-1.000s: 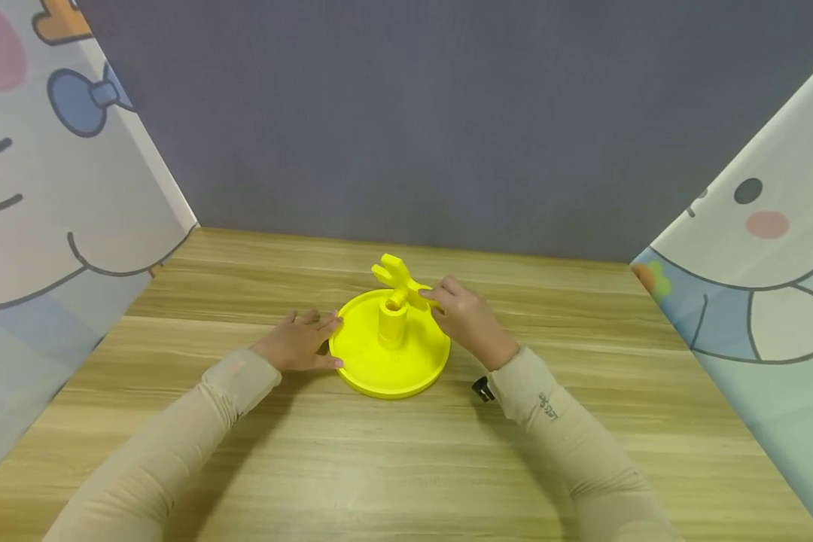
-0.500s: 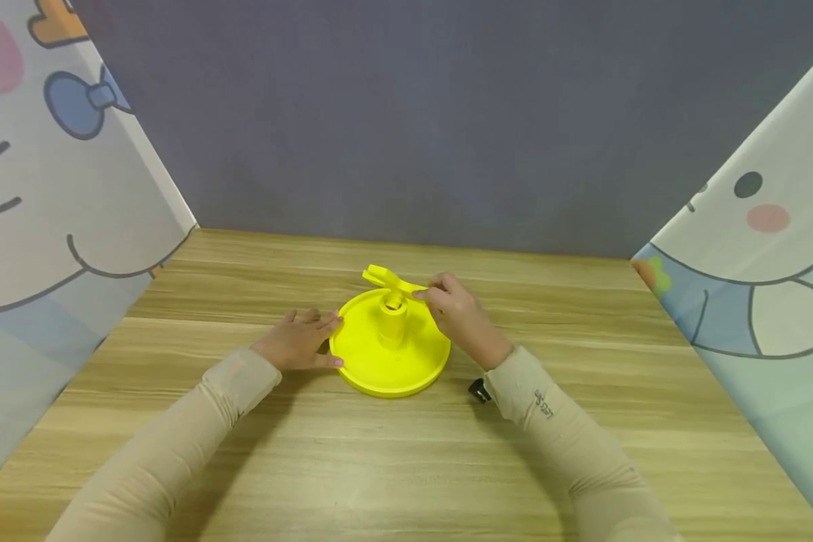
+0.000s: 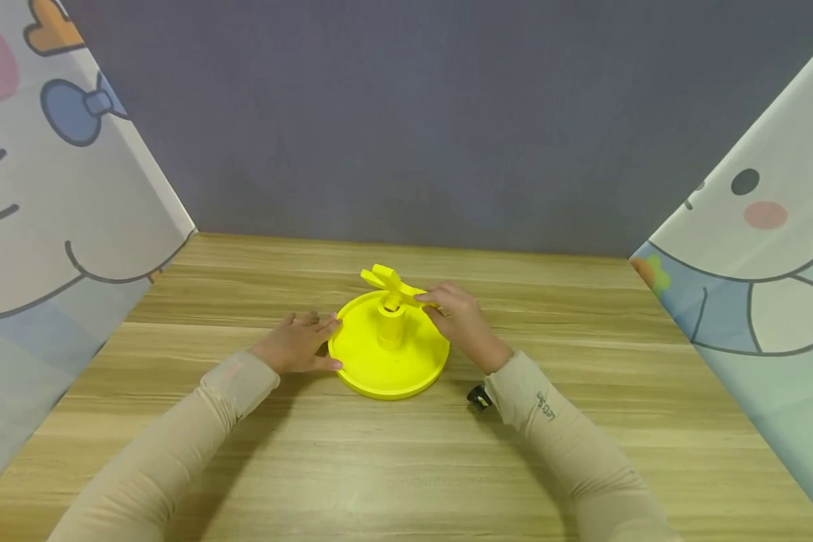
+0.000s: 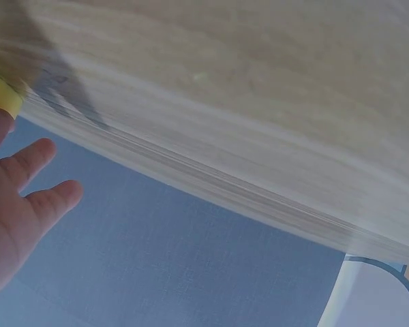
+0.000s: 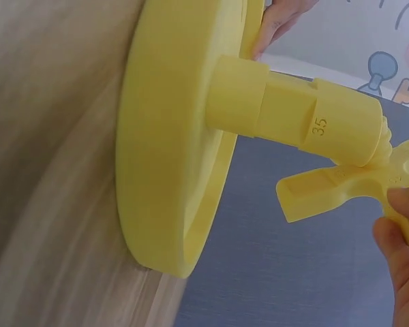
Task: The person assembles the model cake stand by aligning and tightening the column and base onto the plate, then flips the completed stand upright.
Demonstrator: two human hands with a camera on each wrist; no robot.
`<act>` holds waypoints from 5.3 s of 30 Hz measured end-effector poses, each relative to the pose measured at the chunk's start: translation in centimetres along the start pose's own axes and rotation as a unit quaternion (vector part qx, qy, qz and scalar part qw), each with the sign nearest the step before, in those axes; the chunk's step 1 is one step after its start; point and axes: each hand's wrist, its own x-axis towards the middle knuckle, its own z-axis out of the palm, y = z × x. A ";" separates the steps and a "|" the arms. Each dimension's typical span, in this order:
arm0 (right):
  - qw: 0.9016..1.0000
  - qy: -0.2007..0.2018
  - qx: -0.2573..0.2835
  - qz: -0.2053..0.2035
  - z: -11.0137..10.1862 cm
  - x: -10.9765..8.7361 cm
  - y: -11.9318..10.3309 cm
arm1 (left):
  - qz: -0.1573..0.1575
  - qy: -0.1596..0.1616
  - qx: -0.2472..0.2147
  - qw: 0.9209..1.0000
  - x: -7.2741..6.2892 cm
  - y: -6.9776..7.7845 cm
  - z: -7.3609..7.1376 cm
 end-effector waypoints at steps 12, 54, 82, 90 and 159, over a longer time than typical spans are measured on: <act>0.996 0.030 0.054 0.067 0.0 -0.1 -0.4 | -0.001 -0.003 0.000 1.000 -0.1 0.3 -0.4; 0.995 0.032 0.081 -0.058 0.9 -1.2 0.7 | 0.003 -0.006 -0.012 1.000 0.2 -0.3 0.0; 0.954 -0.280 -0.013 0.105 -2.8 5.2 1.1 | -0.004 -0.003 0.003 1.000 -0.1 -0.1 0.1; 0.937 -0.325 -0.013 0.128 -2.3 6.7 1.4 | -0.009 -0.012 -0.003 1.000 0.0 0.3 -0.1; 0.963 -0.194 -0.103 0.158 -2.3 4.7 -3.4 | -0.007 -0.002 -0.025 1.000 -0.2 0.1 -0.3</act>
